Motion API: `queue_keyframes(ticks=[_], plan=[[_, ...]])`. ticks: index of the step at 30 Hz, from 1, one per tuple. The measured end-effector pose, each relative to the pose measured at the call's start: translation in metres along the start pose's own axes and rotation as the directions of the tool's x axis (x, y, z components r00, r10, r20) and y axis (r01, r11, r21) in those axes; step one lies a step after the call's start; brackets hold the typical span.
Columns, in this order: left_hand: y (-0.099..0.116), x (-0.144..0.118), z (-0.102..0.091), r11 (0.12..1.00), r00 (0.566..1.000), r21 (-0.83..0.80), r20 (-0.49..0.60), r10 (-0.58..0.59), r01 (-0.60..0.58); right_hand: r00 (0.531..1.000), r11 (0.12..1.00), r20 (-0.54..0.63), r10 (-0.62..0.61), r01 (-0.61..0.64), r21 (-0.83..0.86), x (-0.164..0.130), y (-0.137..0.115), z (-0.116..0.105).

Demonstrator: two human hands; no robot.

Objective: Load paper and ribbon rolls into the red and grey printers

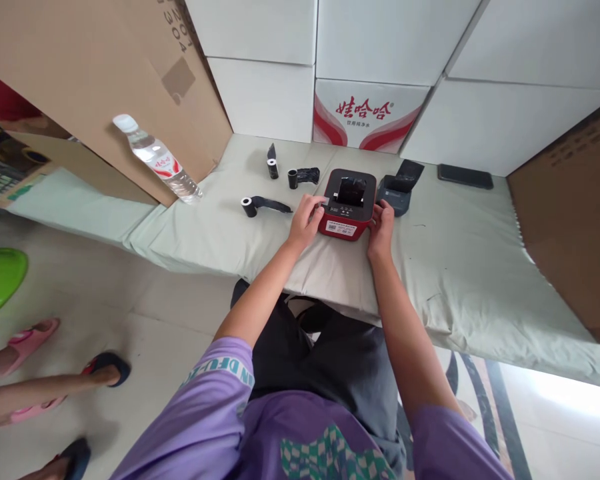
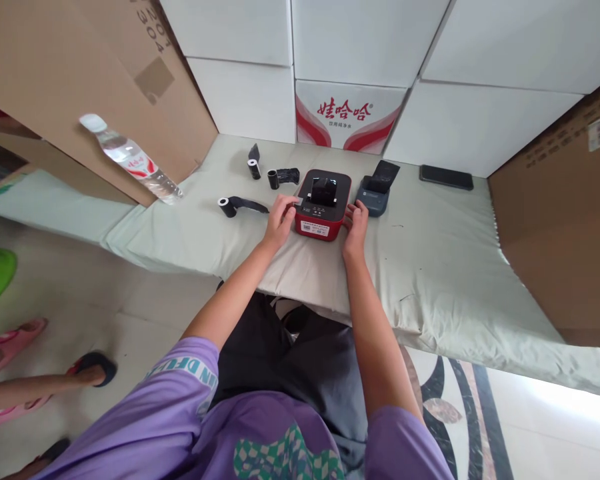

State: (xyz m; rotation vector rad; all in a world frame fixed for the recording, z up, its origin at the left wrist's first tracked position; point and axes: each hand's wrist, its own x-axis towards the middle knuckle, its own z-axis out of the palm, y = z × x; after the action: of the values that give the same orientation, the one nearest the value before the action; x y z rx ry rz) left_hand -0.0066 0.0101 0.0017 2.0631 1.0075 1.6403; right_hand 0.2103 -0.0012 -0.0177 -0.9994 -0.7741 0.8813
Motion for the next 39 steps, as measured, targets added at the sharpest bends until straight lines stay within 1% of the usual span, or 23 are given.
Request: queue_keyframes(ticks=[4,8,12,14,17,22,25,29,34,39], plan=[[0.0001,0.0009,-0.0013,1.000,1.000,-0.021,0.015,-0.019,0.019,1.000,1.000,0.016,-0.005,0.005,-0.030,-0.0031,-0.0035,0.0019],[-0.0006,0.0018,-0.0012,0.999,1.000,-0.041,0.029,0.002,-0.001,0.999,0.999,0.029,-0.016,0.017,-0.038,-0.0046,-0.0056,0.0021],[0.0005,0.0019,-0.0006,1.000,0.999,-0.003,0.037,-0.007,0.007,1.000,0.999,0.023,-0.008,0.009,-0.042,-0.0041,-0.0056,0.0020],[0.0024,0.0011,-0.0008,0.999,0.999,0.038,0.020,-0.027,0.026,1.000,0.999,0.028,-0.007,0.009,-0.048,-0.0038,-0.0058,0.0022],[0.0055,-0.0003,-0.0015,0.995,0.998,0.084,-0.036,-0.053,0.056,0.999,0.998,0.042,-0.007,0.009,-0.055,-0.0041,-0.0071,0.0020],[0.0060,0.0011,-0.0029,0.999,0.999,0.041,-0.043,-0.005,0.007,0.999,0.998,0.050,0.008,-0.005,-0.068,-0.0055,-0.0098,0.0009],[0.0043,0.0024,-0.0032,0.999,0.999,0.028,-0.048,-0.015,0.016,0.998,0.996,0.054,0.008,-0.004,-0.085,-0.0049,-0.0095,0.0006],[0.0025,0.0023,-0.0034,0.999,0.999,0.036,-0.029,-0.037,0.038,0.999,0.994,0.051,0.011,-0.006,-0.108,-0.0036,-0.0081,0.0012],[0.0018,0.0015,-0.0032,1.000,1.000,0.019,0.024,-0.019,0.019,0.998,0.994,0.059,-0.002,0.008,-0.109,-0.0044,-0.0086,0.0028],[0.0016,0.0017,-0.0026,1.000,1.000,-0.004,0.026,-0.017,0.017,0.999,0.996,0.038,0.005,-0.002,-0.091,-0.0055,-0.0104,0.0043]])
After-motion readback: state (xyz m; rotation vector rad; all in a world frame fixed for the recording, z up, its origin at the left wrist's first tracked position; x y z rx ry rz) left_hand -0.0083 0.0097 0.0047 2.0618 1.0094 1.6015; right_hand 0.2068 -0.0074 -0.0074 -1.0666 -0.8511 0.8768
